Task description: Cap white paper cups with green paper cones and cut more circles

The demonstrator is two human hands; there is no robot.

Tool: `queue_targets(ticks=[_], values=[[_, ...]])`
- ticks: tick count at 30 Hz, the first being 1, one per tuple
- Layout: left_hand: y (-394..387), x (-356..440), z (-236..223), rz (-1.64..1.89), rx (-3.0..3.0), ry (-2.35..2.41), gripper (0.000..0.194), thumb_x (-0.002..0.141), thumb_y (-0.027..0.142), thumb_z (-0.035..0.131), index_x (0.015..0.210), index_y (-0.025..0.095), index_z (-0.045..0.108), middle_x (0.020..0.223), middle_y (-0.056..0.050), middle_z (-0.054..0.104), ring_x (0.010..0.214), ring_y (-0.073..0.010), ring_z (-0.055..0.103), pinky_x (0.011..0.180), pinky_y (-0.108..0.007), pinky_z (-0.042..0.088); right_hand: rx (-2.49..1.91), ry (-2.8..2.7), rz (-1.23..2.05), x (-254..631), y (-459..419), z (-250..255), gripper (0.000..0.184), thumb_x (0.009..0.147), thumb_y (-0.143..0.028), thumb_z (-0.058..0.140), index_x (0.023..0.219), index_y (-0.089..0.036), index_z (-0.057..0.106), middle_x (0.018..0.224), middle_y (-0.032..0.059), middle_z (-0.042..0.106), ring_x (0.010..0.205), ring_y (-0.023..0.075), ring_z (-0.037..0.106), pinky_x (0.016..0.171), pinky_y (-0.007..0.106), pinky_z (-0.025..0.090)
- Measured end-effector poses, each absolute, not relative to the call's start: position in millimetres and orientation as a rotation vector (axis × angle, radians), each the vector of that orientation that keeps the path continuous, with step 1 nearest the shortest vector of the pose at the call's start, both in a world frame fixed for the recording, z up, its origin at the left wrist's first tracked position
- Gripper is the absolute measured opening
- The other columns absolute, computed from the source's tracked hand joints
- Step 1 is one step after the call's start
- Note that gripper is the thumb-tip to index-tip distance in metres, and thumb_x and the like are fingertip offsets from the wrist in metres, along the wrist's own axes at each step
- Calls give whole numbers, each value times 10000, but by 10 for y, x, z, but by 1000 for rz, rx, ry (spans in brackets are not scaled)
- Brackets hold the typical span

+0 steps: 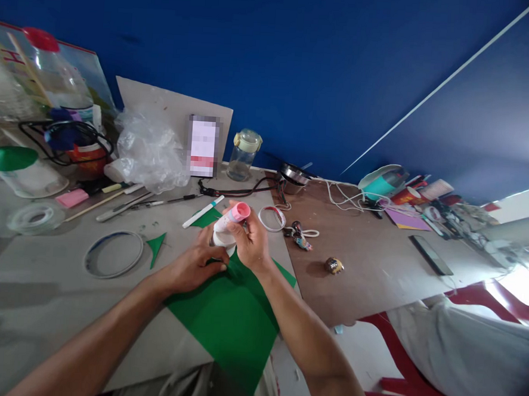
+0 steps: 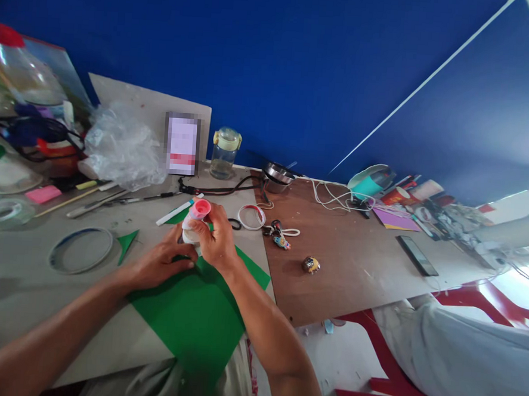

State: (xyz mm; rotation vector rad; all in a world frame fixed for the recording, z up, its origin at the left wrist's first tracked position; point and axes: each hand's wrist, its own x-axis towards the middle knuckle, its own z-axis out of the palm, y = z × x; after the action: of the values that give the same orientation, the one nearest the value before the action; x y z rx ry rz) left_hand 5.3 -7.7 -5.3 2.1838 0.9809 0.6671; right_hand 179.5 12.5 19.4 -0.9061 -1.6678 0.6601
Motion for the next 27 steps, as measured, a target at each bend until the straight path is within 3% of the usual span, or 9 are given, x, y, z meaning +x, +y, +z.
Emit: queue_targets(ticks=[3,8,14,19,27], values=[[-76,54,-67,674,2187,984,153,887,297,620,871,230,756,1341,-72,559,1284,-283,464,1121,-438,423,-923,-1661,619,1803,152,189,375,980,-481,554,1234,-228,662,1097,104,712,984,224,651,867,359,554],[-70,53,-99,705,2163,944,151,889,284,618,852,221,750,1581,-40,413,1428,-310,357,1205,-459,314,-1023,-1633,521,1836,183,199,361,970,-466,549,1191,-199,649,1014,103,711,939,221,645,841,353,547],[-64,46,-113,702,2154,928,155,897,273,615,868,212,755,1566,-76,393,1421,-303,367,1214,-466,301,-1151,-1598,382,1900,177,267,286,943,-465,560,949,-191,642,849,55,643,803,184,601,753,310,501],[-70,53,-98,709,2174,934,148,891,252,620,844,202,751,1556,-86,404,1394,-319,393,1194,-494,335,-1181,-1575,328,1938,138,344,311,913,-462,603,986,-165,655,769,25,605,708,159,532,674,294,451],[-77,55,-65,668,2165,949,136,895,243,618,842,197,734,1585,-87,364,1442,-320,345,1209,-493,303,-1158,-1502,524,1886,30,445,314,834,-432,684,1011,-175,652,754,8,656,628,135,521,557,260,437]])
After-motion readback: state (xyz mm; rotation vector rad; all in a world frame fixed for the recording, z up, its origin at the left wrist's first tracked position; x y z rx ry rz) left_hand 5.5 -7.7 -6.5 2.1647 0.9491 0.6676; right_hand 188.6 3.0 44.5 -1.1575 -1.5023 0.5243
